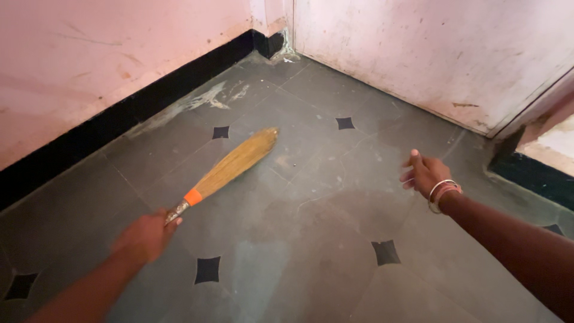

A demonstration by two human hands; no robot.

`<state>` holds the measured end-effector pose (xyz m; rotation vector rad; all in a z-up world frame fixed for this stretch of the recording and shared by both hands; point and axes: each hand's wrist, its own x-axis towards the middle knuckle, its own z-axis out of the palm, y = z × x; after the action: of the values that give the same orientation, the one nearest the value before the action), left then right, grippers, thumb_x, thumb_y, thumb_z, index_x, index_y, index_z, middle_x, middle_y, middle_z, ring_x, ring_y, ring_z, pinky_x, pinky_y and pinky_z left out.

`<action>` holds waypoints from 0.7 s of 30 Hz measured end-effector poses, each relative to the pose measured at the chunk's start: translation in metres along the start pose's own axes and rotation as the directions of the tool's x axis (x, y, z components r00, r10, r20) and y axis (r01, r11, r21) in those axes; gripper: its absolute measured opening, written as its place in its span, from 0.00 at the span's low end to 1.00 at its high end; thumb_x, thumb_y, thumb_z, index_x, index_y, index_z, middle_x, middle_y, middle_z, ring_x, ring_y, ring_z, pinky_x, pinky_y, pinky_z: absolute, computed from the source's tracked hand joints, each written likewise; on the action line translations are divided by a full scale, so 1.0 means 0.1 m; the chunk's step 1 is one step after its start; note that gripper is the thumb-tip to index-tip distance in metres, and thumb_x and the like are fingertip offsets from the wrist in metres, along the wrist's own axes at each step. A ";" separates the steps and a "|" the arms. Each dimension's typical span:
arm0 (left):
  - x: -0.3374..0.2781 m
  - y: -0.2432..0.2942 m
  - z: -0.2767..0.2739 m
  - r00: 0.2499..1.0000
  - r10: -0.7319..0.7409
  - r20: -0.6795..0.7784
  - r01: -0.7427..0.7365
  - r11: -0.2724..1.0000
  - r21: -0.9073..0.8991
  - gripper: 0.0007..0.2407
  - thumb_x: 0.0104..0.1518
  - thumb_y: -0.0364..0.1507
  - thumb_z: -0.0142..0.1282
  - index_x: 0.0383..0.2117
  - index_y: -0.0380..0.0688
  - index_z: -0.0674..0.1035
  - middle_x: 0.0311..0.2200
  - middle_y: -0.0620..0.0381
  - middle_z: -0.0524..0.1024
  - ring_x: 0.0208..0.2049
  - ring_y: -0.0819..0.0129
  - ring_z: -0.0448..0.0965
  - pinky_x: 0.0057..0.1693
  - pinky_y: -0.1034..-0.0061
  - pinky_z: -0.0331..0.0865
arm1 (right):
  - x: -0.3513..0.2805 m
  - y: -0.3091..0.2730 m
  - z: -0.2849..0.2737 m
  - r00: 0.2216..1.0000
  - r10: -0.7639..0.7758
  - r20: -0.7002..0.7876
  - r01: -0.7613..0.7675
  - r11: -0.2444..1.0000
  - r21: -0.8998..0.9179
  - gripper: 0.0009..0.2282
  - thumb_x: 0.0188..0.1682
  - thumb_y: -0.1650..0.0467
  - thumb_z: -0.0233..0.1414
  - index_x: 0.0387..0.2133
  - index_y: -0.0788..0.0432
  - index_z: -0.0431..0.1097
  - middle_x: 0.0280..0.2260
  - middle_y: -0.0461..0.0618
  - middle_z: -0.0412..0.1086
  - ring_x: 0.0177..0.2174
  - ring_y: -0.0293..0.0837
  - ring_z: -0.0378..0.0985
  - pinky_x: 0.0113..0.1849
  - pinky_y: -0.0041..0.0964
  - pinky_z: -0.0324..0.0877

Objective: The person sweeps debris from the floor using a broom and then picks up a plastering trowel from a shelf.

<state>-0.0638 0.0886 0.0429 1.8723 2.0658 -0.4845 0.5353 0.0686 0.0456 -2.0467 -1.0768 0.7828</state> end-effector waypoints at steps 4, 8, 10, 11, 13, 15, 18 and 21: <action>0.03 -0.06 0.05 0.998 -0.057 -0.018 0.055 0.996 -0.069 0.22 0.68 0.50 0.32 0.48 0.46 0.72 0.25 0.53 0.77 0.26 0.64 0.78 0.39 0.63 0.78 | -0.04 -0.06 0.01 1.000 -0.004 -0.001 0.004 1.000 -0.006 0.26 0.61 0.56 0.37 0.41 0.64 0.77 0.28 0.56 0.79 0.26 0.46 0.81 0.33 0.41 0.73; 0.18 0.02 0.11 0.985 -0.061 -0.161 0.022 0.971 -0.237 0.24 0.66 0.52 0.37 0.41 0.44 0.77 0.26 0.49 0.80 0.29 0.57 0.81 0.41 0.58 0.75 | -0.06 -0.11 -0.01 1.000 0.003 0.012 -0.003 1.000 -0.012 0.26 0.60 0.55 0.36 0.42 0.63 0.76 0.28 0.55 0.79 0.26 0.45 0.81 0.32 0.39 0.72; 0.28 0.11 0.13 0.983 -0.090 -0.161 0.032 0.943 -0.331 0.24 0.65 0.52 0.39 0.39 0.44 0.78 0.28 0.47 0.81 0.31 0.54 0.83 0.41 0.56 0.76 | -0.07 -0.12 -0.02 1.000 0.012 0.023 -0.011 1.000 -0.011 0.26 0.61 0.55 0.36 0.42 0.63 0.76 0.29 0.55 0.78 0.26 0.44 0.81 0.31 0.39 0.72; 0.34 0.18 0.13 0.972 -0.086 -0.220 -0.001 0.929 -0.369 0.25 0.65 0.52 0.40 0.39 0.42 0.79 0.29 0.45 0.81 0.34 0.51 0.83 0.42 0.56 0.74 | -0.07 -0.12 -0.02 1.000 0.005 0.024 -0.005 1.000 0.002 0.26 0.61 0.55 0.36 0.42 0.63 0.76 0.29 0.55 0.78 0.26 0.45 0.81 0.31 0.40 0.72; 0.41 0.32 0.12 0.957 -0.081 -0.277 -0.040 0.913 -0.405 0.25 0.65 0.52 0.42 0.39 0.40 0.79 0.31 0.43 0.82 0.36 0.48 0.83 0.43 0.56 0.73 | -0.08 -0.11 -0.04 1.000 0.001 0.021 -0.002 1.000 0.011 0.26 0.61 0.55 0.36 0.42 0.64 0.76 0.29 0.56 0.78 0.26 0.45 0.81 0.30 0.40 0.72; 0.41 0.49 0.05 0.934 -0.087 -0.346 -0.093 0.877 -0.471 0.25 0.65 0.50 0.43 0.38 0.38 0.82 0.33 0.41 0.82 0.37 0.47 0.82 0.44 0.56 0.72 | -0.07 -0.09 -0.04 1.000 -0.014 0.018 0.014 1.000 0.004 0.26 0.60 0.55 0.37 0.42 0.64 0.76 0.28 0.55 0.78 0.26 0.45 0.81 0.30 0.38 0.71; 0.30 0.77 -0.12 0.954 -0.218 -0.204 0.019 0.726 -0.688 0.24 0.64 0.49 0.42 0.41 0.39 0.80 0.33 0.43 0.81 0.31 0.49 0.85 0.38 0.58 0.77 | -0.04 -0.07 -0.05 1.000 -0.005 0.015 0.004 1.000 0.014 0.26 0.61 0.55 0.37 0.42 0.64 0.76 0.28 0.55 0.78 0.26 0.46 0.80 0.30 0.39 0.71; 0.18 0.98 -0.31 0.964 -0.181 -0.195 -0.016 0.691 -0.723 0.27 0.67 0.49 0.40 0.39 0.33 0.81 0.30 0.41 0.81 0.27 0.50 0.84 0.37 0.61 0.76 | -0.02 -0.08 -0.04 0.999 -0.020 0.029 0.019 0.999 0.031 0.26 0.60 0.55 0.37 0.41 0.64 0.75 0.28 0.55 0.78 0.26 0.45 0.81 0.30 0.39 0.71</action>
<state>0.0317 0.1269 0.0586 1.3904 2.0517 0.5396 0.5341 0.0687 0.0546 -2.0022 -1.0932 0.8166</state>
